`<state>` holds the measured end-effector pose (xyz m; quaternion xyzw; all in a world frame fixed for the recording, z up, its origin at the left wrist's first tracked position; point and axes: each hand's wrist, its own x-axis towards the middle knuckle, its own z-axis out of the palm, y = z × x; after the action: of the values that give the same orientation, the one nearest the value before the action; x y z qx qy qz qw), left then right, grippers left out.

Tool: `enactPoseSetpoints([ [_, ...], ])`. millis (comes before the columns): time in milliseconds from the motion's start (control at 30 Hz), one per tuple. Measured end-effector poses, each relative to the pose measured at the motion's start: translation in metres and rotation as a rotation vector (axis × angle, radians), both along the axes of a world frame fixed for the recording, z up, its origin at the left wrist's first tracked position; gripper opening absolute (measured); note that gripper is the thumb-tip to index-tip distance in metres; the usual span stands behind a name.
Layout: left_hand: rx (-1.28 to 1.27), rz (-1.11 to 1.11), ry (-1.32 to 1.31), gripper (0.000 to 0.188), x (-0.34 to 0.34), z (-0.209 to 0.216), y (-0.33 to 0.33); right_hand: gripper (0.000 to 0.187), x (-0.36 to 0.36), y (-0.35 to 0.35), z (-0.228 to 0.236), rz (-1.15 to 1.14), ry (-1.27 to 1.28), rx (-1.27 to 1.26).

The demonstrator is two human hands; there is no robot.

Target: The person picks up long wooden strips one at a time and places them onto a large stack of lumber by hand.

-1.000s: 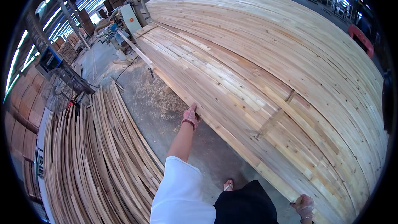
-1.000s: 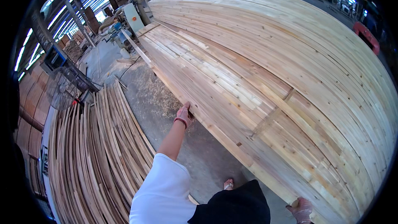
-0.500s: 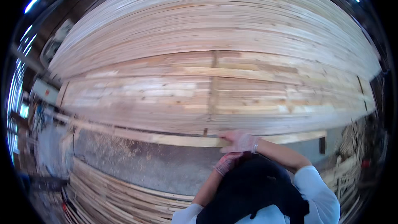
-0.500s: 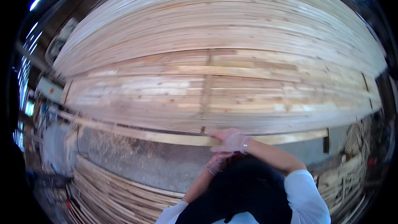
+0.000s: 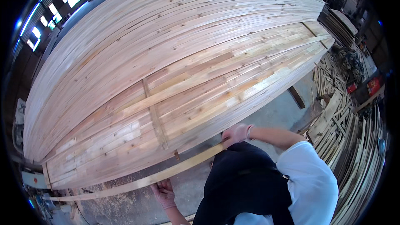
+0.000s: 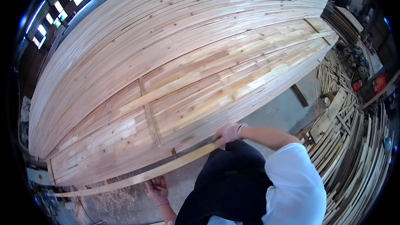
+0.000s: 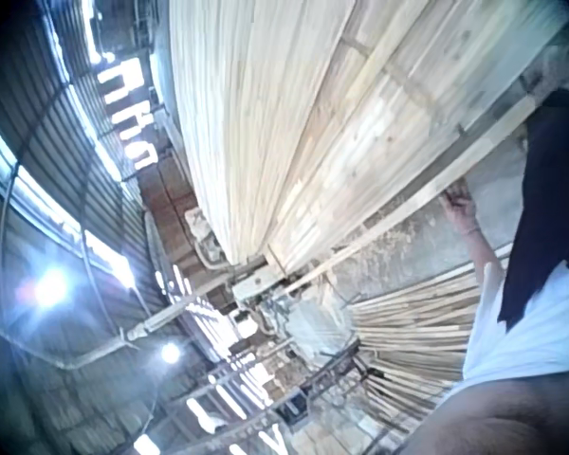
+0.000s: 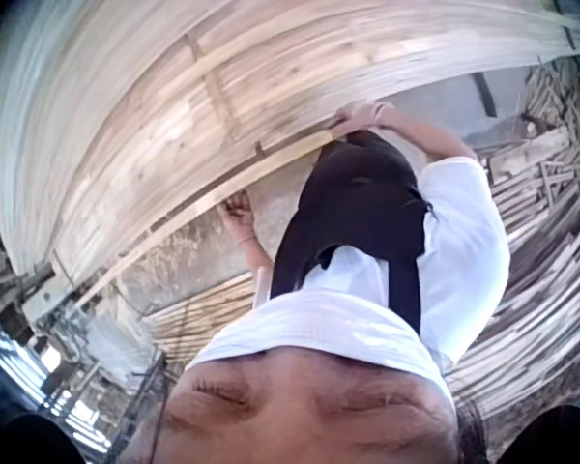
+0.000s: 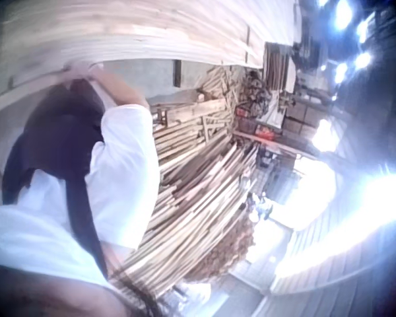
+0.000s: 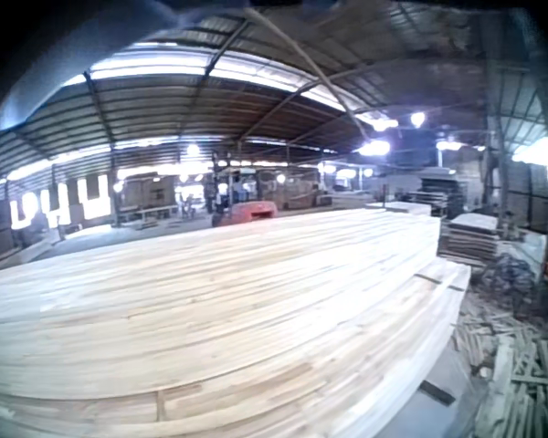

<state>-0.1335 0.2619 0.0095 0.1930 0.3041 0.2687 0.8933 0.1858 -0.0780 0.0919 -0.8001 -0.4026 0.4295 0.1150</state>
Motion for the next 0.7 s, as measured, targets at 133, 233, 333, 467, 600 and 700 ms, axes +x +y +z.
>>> enactPoseSetpoints([
  [133, -0.031, -0.414, 0.183, 0.049, 0.051, 0.01, -0.07, 0.046, -0.037, 0.081, 0.003, 0.178, -0.056, 0.02],
  [233, -0.082, -0.495, 0.105, 0.046, 0.082, 0.009, -0.12, 0.038, -0.043, 0.119, 0.028, 0.483, -0.223, 0.319],
  [333, -0.074, -0.399, 0.078, 0.042, 0.098, -0.006, -0.119, 0.035, -0.004, 0.118, 0.054, 0.382, -0.313, 0.613],
  [467, -0.143, 0.015, 0.33, 0.038, 0.088, -0.028, -0.078, 0.03, 0.116, 0.059, 0.067, 0.194, -0.811, 0.447],
  [600, -0.253, 0.245, 0.336, 0.019, 0.074, -0.01, -0.021, 0.021, 0.233, -0.039, 0.062, -0.068, -0.991, -0.06],
  [700, -0.252, 0.434, 0.276, 0.026, 0.09, 0.014, -0.011, 0.01, 0.292, -0.088, 0.048, -0.326, -0.957, -0.501],
])
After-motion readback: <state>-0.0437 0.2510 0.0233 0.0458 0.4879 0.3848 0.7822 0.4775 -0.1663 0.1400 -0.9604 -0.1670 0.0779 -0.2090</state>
